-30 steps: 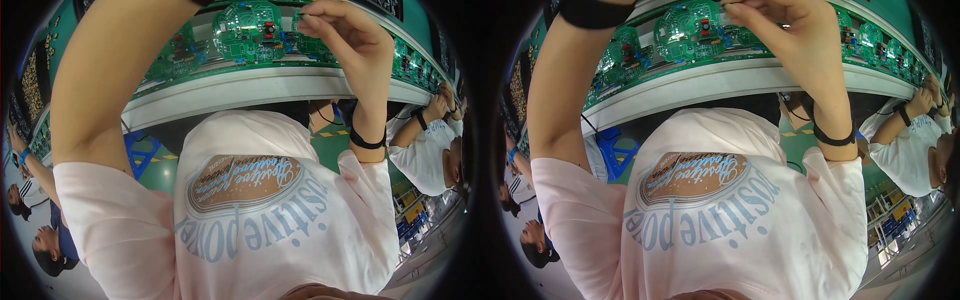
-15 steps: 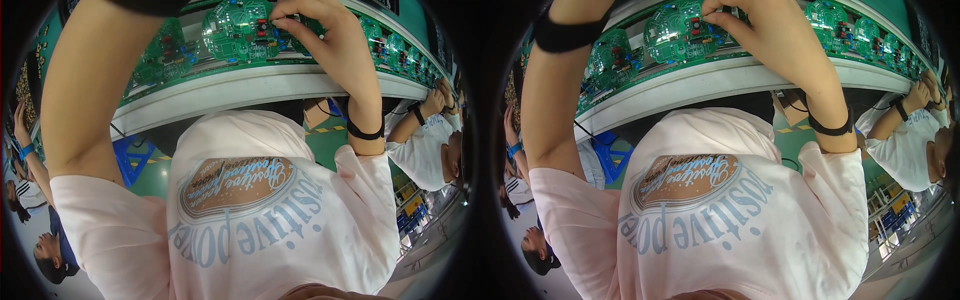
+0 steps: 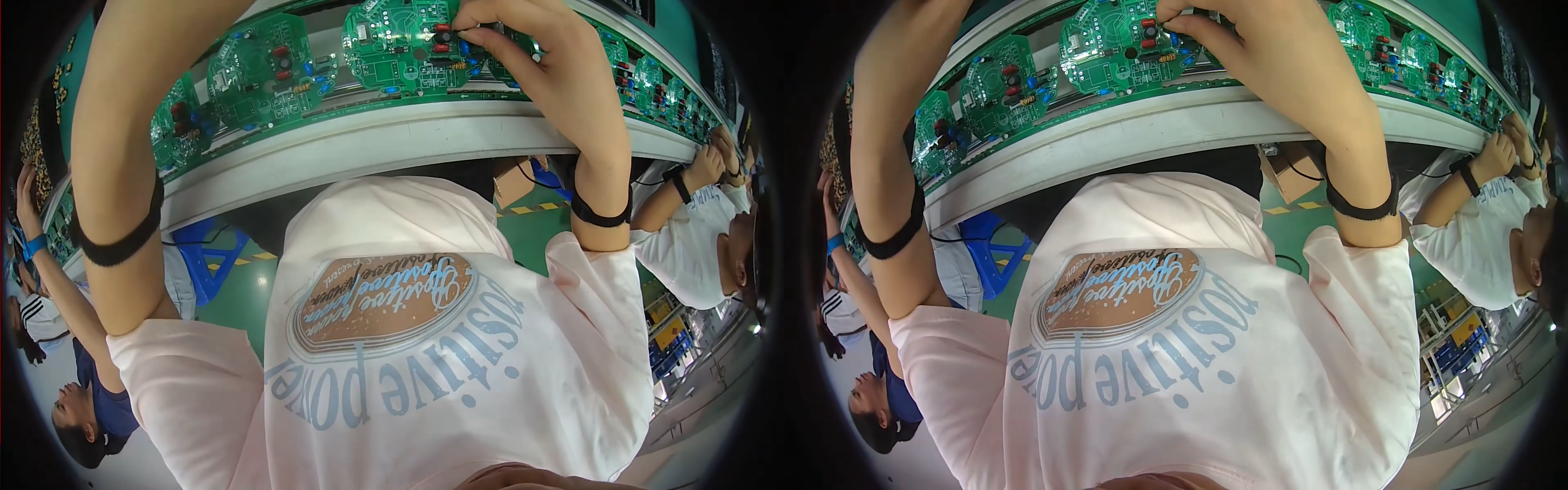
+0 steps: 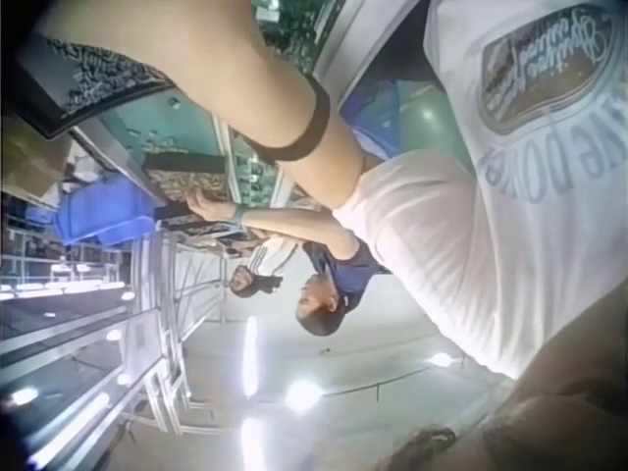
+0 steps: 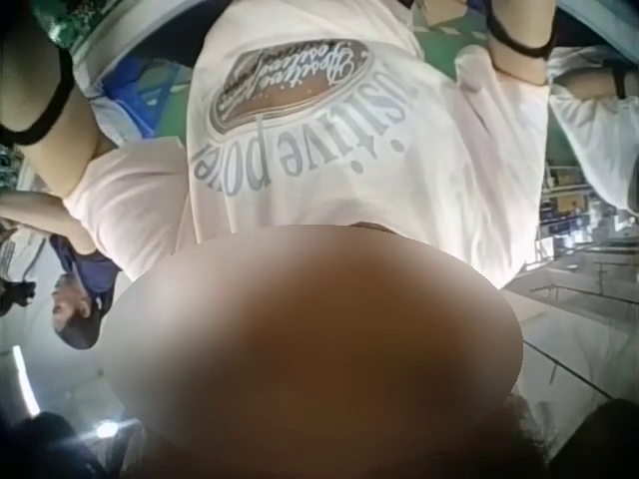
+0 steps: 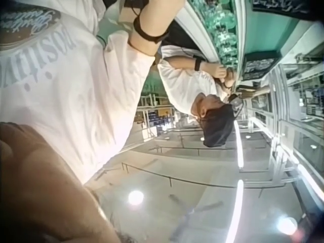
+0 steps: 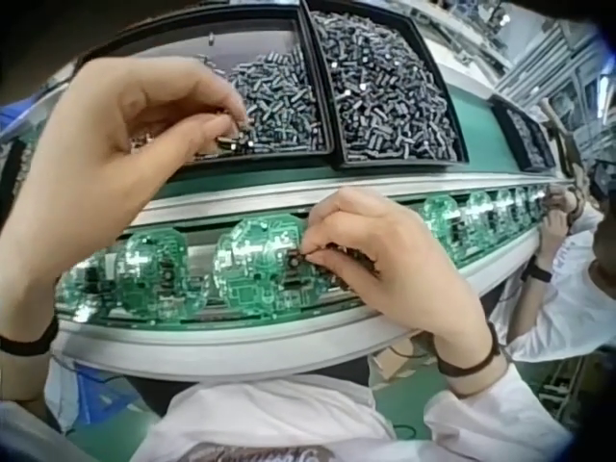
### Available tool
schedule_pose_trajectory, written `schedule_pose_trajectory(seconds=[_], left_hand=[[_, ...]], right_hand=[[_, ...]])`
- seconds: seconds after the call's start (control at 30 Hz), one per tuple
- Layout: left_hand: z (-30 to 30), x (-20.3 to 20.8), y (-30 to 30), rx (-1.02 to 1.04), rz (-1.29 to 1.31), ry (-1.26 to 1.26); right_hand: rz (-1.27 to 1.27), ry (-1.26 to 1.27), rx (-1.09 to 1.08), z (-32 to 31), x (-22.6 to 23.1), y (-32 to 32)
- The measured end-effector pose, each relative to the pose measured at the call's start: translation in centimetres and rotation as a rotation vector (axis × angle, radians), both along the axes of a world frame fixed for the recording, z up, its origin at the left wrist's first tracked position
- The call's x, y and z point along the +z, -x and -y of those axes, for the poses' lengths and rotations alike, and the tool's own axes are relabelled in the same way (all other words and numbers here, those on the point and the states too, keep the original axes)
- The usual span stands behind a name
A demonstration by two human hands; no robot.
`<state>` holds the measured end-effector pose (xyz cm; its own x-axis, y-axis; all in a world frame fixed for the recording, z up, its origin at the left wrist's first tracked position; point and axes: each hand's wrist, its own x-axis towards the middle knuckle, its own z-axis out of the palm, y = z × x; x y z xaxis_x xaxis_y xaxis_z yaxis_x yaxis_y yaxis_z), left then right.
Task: The person picks up capacitors from a tray and inserts them into circuit boards on a conveyor belt. They use both hands to position the components into specific slots on the boards as they move along the assembly line.
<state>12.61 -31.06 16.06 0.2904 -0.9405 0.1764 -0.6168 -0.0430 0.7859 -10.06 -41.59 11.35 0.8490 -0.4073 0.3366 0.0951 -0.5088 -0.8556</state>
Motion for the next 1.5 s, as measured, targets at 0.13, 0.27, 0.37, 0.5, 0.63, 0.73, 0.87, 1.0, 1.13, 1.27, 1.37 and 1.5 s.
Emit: schedule_pose_trajectory(seconds=[0.13,0.27,0.37,0.5,0.63,0.73,0.87,1.0,1.13,1.27,1.37,1.5], left_hand=[[-2.6,0.7,0.4,0.041,-0.086,-0.071],[-3.5,-0.8,0.1,0.036,-0.212,-0.145],[-4.9,-1.0,0.1,0.062,-0.287,-0.193],[-4.8,-2.4,0.5,0.019,-0.403,-0.246],[-6.1,-1.4,0.3,0.018,-0.489,-0.316],[-6.0,-0.9,0.6,0.003,-0.544,-0.380],[-5.3,-0.7,1.2,0.036,-0.604,-0.471],[-5.6,0.2,1.2,0.033,-0.677,-0.524],[-5.9,-0.3,0.6,0.113,-0.749,-0.543],[-6.7,-3.5,-1.7,-0.179,-0.765,-0.332],[-7.1,-1.2,-1.4,-0.304,-0.630,-0.297],[-7.3,-2.2,-1.8,-0.192,-0.392,-0.311]], right_hand=[[-0.333,-0.054,-0.118,0.1,0.4,0.3],[0.157,0.121,0.046,0.5,-0.6,1.7],[-0.357,0.270,-0.055,-0.2,1.5,1.5],[0.425,0.132,0.134,2.0,-3.9,1.7],[-0.343,0.347,0.028,0.1,3.3,2.2],[-0.356,0.347,0.017,0.3,2.6,2.4],[0.445,0.181,0.137,2.4,-5.6,1.0],[0.687,0.106,0.154,2.2,-5.9,0.4],[0.628,0.017,0.163,2.0,-5.5,0.8],[0.554,-0.050,0.157,2.0,-5.5,1.4],[0.563,-0.022,0.164,2.5,-5.6,1.4],[-0.071,0.164,0.031,0.6,1.9,2.6]])
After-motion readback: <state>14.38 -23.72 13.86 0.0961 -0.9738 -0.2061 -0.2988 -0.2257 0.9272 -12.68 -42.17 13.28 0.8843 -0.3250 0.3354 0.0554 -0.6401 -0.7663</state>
